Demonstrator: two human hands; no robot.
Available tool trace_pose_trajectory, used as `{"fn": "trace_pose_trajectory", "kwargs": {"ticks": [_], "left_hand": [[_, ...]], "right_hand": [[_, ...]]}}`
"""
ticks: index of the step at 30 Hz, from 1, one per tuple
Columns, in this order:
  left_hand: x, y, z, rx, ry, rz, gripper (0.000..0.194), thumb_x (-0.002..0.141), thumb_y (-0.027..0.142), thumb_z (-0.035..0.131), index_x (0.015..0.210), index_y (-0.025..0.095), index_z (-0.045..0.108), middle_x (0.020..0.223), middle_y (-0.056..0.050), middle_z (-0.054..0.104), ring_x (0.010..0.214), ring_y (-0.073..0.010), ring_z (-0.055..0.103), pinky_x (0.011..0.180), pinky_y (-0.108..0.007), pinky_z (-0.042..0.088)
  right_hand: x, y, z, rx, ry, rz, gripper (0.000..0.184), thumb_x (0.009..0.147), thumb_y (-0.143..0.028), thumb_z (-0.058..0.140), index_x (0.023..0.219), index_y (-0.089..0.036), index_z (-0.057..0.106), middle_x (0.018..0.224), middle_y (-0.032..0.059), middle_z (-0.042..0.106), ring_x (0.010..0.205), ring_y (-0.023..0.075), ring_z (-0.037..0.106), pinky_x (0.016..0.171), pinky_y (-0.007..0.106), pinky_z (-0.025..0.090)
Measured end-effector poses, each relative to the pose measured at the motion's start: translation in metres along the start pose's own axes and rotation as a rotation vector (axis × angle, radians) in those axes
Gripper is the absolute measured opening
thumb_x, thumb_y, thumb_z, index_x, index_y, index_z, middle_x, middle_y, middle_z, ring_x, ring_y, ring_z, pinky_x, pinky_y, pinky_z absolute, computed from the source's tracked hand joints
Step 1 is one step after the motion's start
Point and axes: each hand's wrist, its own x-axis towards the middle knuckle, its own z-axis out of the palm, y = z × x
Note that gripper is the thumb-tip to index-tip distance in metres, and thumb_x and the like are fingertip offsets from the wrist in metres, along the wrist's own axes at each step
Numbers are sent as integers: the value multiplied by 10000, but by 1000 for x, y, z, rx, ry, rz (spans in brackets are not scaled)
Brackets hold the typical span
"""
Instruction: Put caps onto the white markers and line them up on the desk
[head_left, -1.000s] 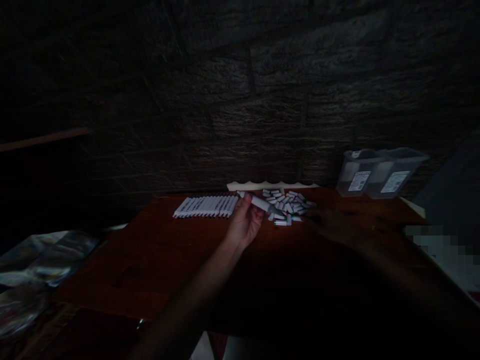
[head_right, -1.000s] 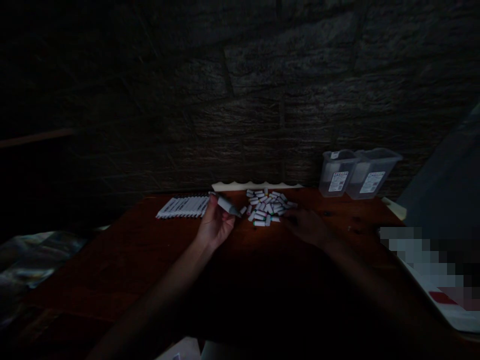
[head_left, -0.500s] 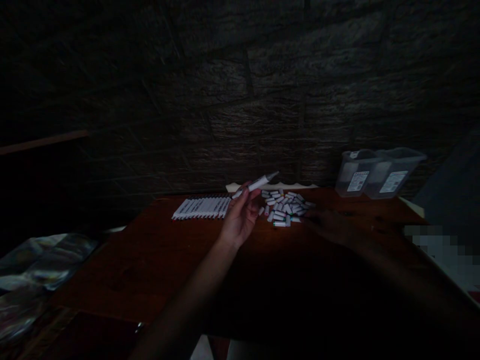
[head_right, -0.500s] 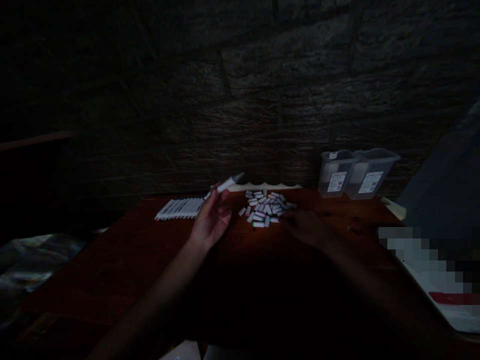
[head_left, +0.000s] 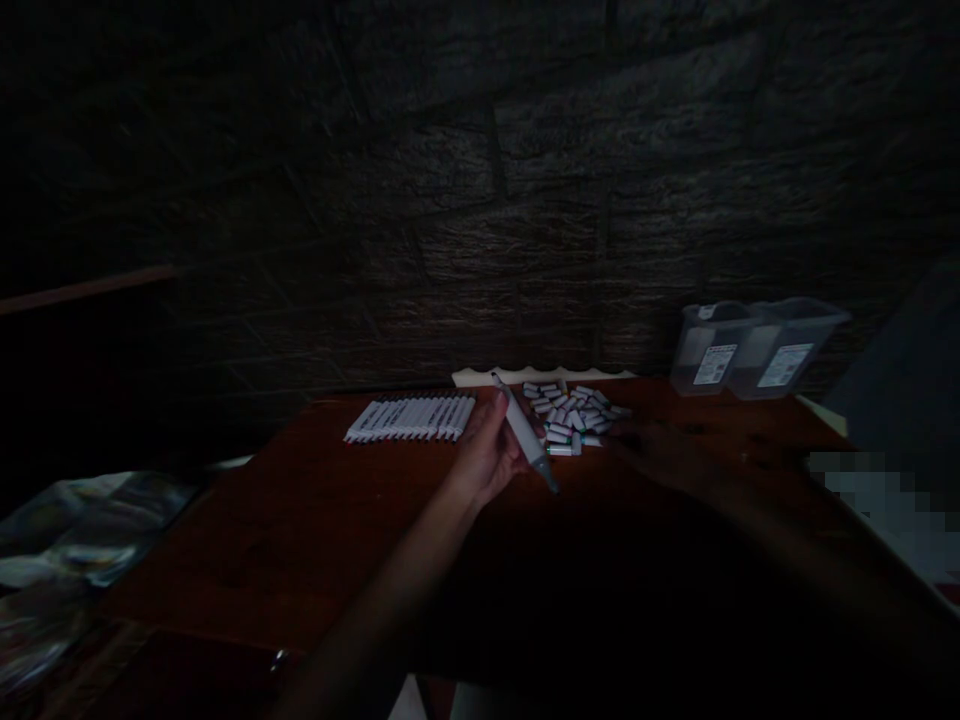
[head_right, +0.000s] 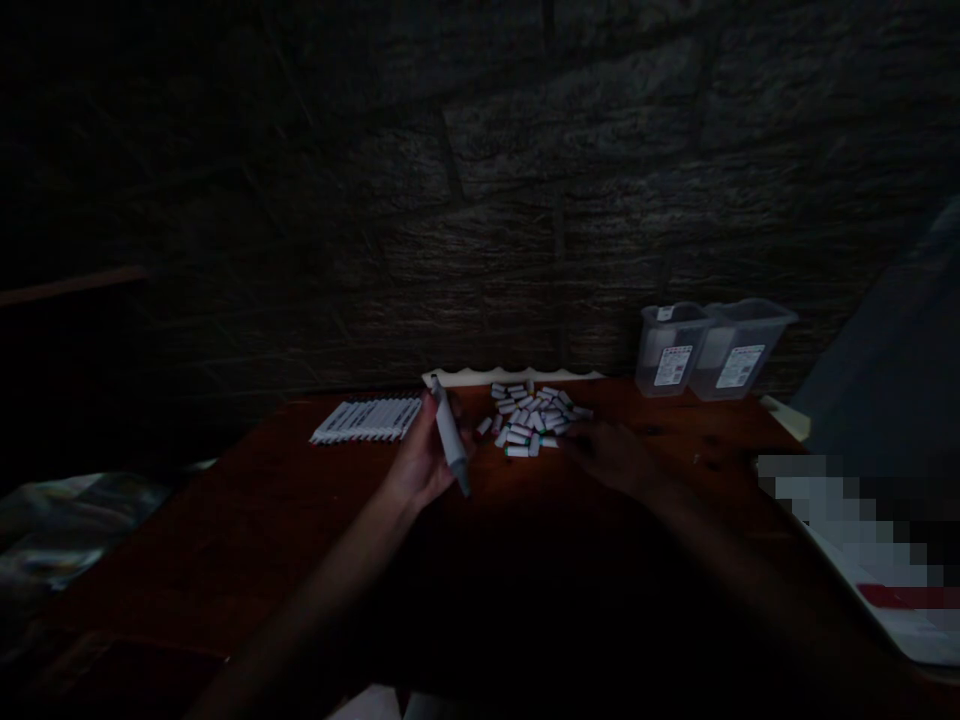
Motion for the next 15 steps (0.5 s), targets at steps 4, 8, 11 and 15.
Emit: {"fn": "trace_pose_trajectory", "kwargs": {"ticks": [4, 8, 11, 15], "left_hand": [[1, 0, 3, 7, 83, -24, 376, 825, 508, 657, 770, 149, 559, 584, 8, 657, 364, -57, 517, 323, -136, 355], [2, -3, 2, 36, 6, -17, 404, 776, 535, 700, 785, 142, 607, 436, 62, 507, 308, -38, 405, 314, -139, 287], [2, -7, -3, 65, -96, -66, 447, 756, 576, 698, 759, 135, 624, 385, 78, 424, 285, -28, 301, 316, -151, 227], [2, -11, -9, 86, -225, -57, 455, 711, 578, 738, 764, 138, 638, 394, 68, 439, 303, -32, 291, 338, -159, 219]], "right_hand": [[-1, -1, -1, -17, 23, 0, 344, 927, -431, 434, 981, -263, 729, 961, 42, 739, 868, 235, 692, 771, 359, 505], [-1, 0, 0, -12, 18, -2, 344, 937, -424, 432, 992, -244, 721, 966, 50, 743, 841, 226, 693, 750, 348, 503], [0, 1, 1, -6, 16, -1, 340, 942, -422, 431, 1004, -252, 720, 985, 40, 745, 865, 225, 695, 760, 349, 500], [1, 3, 2, -41, 23, -23, 333, 943, -412, 433, 980, -258, 725, 968, 43, 743, 851, 221, 693, 762, 349, 501]]}}
